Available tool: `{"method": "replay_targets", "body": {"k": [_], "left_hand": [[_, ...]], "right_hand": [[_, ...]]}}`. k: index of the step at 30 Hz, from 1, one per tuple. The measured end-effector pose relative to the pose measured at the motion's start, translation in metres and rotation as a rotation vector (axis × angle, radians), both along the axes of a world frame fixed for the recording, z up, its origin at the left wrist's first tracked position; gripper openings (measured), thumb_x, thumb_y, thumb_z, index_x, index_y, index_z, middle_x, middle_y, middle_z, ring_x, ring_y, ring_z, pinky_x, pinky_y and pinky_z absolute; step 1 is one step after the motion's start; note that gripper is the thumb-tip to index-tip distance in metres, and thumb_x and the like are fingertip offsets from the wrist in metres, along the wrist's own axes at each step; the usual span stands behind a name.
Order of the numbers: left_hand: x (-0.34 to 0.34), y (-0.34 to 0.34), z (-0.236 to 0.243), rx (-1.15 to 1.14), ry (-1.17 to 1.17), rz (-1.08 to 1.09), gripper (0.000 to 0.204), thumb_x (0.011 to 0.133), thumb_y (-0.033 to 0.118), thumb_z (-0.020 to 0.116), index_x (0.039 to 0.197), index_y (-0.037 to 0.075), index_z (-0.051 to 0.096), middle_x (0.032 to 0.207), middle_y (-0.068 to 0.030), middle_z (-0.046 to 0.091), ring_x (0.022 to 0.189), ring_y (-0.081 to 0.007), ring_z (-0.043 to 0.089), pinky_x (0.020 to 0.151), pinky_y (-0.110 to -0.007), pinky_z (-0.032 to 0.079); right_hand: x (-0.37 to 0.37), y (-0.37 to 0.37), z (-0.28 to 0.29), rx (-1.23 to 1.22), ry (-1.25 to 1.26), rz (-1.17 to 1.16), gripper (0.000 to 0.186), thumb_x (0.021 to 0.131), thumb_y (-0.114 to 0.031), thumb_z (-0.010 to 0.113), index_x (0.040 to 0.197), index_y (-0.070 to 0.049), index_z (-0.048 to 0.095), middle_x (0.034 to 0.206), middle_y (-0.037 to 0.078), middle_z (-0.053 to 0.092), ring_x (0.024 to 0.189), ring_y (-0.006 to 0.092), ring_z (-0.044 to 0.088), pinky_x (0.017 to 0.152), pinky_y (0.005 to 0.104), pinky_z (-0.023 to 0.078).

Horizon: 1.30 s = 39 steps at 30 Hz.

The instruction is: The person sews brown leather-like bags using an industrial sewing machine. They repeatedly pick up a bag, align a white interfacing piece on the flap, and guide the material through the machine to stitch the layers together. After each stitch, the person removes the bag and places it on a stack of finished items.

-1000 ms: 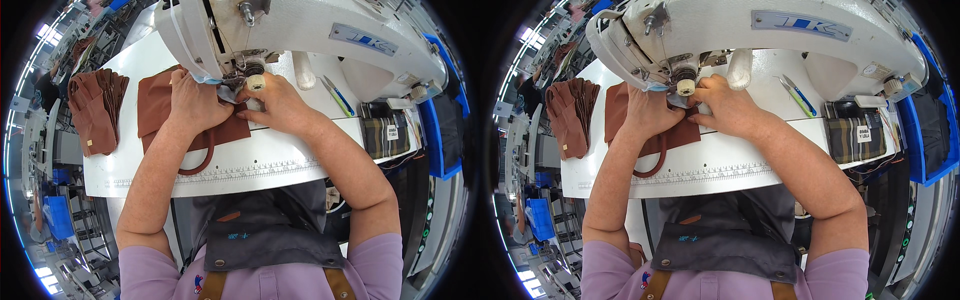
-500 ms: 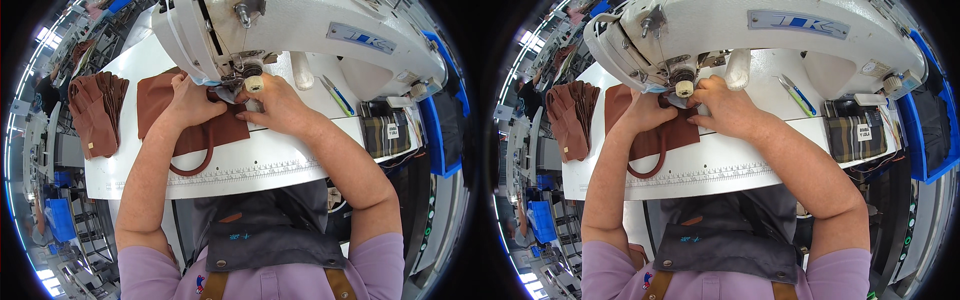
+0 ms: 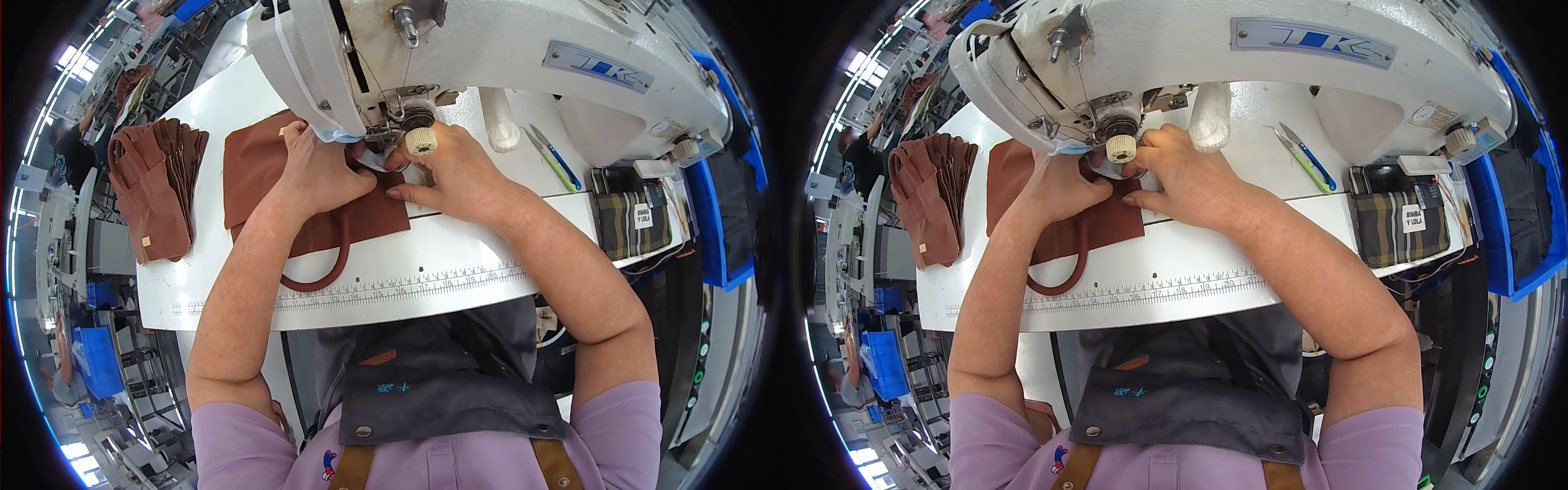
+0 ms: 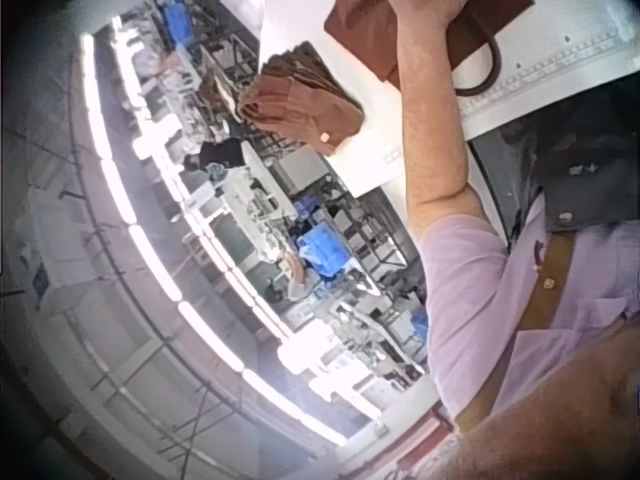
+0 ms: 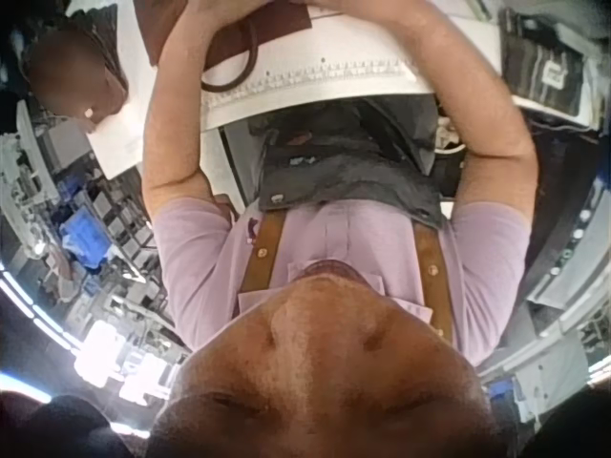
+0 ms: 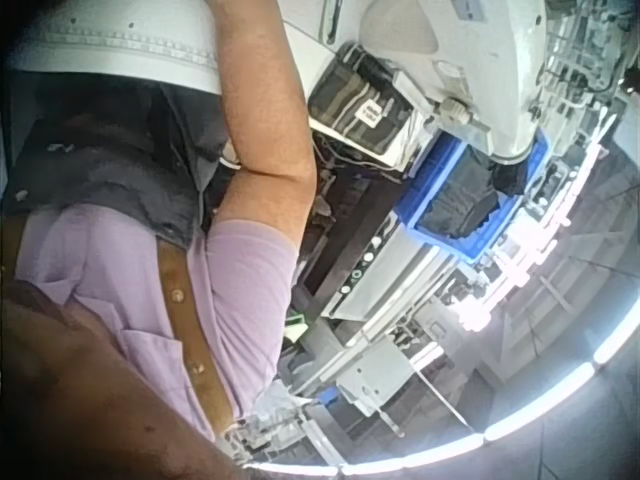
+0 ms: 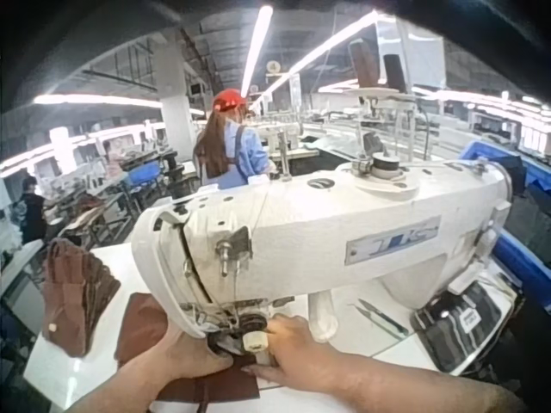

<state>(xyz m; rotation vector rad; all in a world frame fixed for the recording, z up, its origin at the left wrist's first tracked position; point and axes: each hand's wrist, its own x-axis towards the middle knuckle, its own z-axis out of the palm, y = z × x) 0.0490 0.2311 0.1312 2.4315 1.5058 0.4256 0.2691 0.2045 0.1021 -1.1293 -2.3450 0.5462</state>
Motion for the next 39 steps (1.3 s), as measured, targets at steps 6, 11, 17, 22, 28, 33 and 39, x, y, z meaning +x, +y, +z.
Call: {"method": "replay_targets", "body": {"k": [6, 11, 17, 22, 28, 33, 39], "left_hand": [[-0.015, -0.012, -0.016, 0.185, -0.214, -0.032, 0.032, 0.069, 0.018, 0.072, 0.101, 0.01, 0.068, 0.086, -0.0031, 0.063, 0.093, -0.0229, 0.06, 0.108, -0.047, 0.023], [-0.009, -0.032, -0.007, 0.213, -0.11, -0.041, 0.028, 0.076, 0.013, 0.071, 0.104, 0.012, 0.071, 0.093, -0.0039, 0.066, 0.098, -0.0228, 0.062, 0.115, -0.052, 0.019], [0.004, -0.038, -0.009, 0.283, -0.136, -0.095, 0.013, 0.082, 0.013, 0.075, 0.095, 0.013, 0.074, 0.098, -0.002, 0.072, 0.105, -0.0243, 0.065, 0.113, -0.05, 0.024], [-0.002, -0.032, -0.009, 0.236, -0.174, -0.163, 0.008, 0.084, 0.012, 0.074, 0.092, 0.012, 0.074, 0.09, -0.001, 0.074, 0.088, -0.0228, 0.068, 0.103, -0.043, 0.034], [-0.003, -0.03, -0.015, 0.27, -0.196, -0.187, 0.004, 0.083, 0.011, 0.074, 0.085, 0.012, 0.077, 0.088, 0.0008, 0.075, 0.082, -0.0188, 0.069, 0.097, -0.039, 0.038], [-0.003, -0.025, -0.016, 0.363, -0.191, -0.275, 0.01, 0.077, 0.004, 0.079, 0.086, 0.006, 0.077, 0.088, -0.0062, 0.075, 0.076, -0.0224, 0.073, 0.068, -0.032, 0.057], [-0.005, -0.02, -0.02, 0.312, -0.225, -0.233, 0.009, 0.078, 0.003, 0.079, 0.087, 0.005, 0.077, 0.088, -0.0072, 0.076, 0.077, -0.0214, 0.074, 0.069, -0.032, 0.058]], "right_hand": [[-0.002, -0.001, 0.002, -0.034, 0.009, -0.011, 0.033, 0.085, -0.034, 0.079, 0.109, -0.013, 0.071, 0.113, 0.005, 0.057, 0.117, 0.024, 0.053, 0.093, 0.0393, 0.054], [-0.004, 0.001, -0.001, 0.07, 0.125, -0.003, 0.03, 0.077, -0.025, 0.084, 0.1, -0.01, 0.072, 0.1, 0.008, 0.066, 0.098, 0.0288, 0.062, 0.085, 0.0408, 0.053], [-0.001, 0.002, 0.001, 0.14, 0.179, 0.011, 0.026, 0.075, -0.02, 0.086, 0.094, -0.01, 0.072, 0.092, 0.009, 0.07, 0.085, 0.03, 0.067, 0.078, 0.0413, 0.054], [0.004, -0.003, 0.009, 0.123, 0.134, -0.008, 0.024, 0.078, -0.02, 0.083, 0.097, -0.011, 0.072, 0.093, 0.009, 0.065, 0.087, 0.03, 0.065, 0.079, 0.0415, 0.054], [0.006, -0.006, 0.012, 0.192, 0.003, -0.034, 0.03, 0.081, -0.018, 0.078, 0.109, -0.01, 0.07, 0.096, 0.009, 0.064, 0.093, 0.0302, 0.065, 0.08, 0.0416, 0.055], [0.003, -0.006, 0.007, 0.309, 0.037, -0.014, 0.027, 0.08, -0.021, 0.077, 0.104, -0.014, 0.07, 0.09, 0.01, 0.065, 0.082, 0.033, 0.063, 0.075, 0.0456, 0.05], [0.001, -0.002, 0.005, 0.265, 0.034, -0.014, 0.023, 0.08, -0.02, 0.079, 0.099, -0.012, 0.069, 0.085, 0.008, 0.069, 0.078, 0.0319, 0.065, 0.069, 0.0443, 0.051]]}}
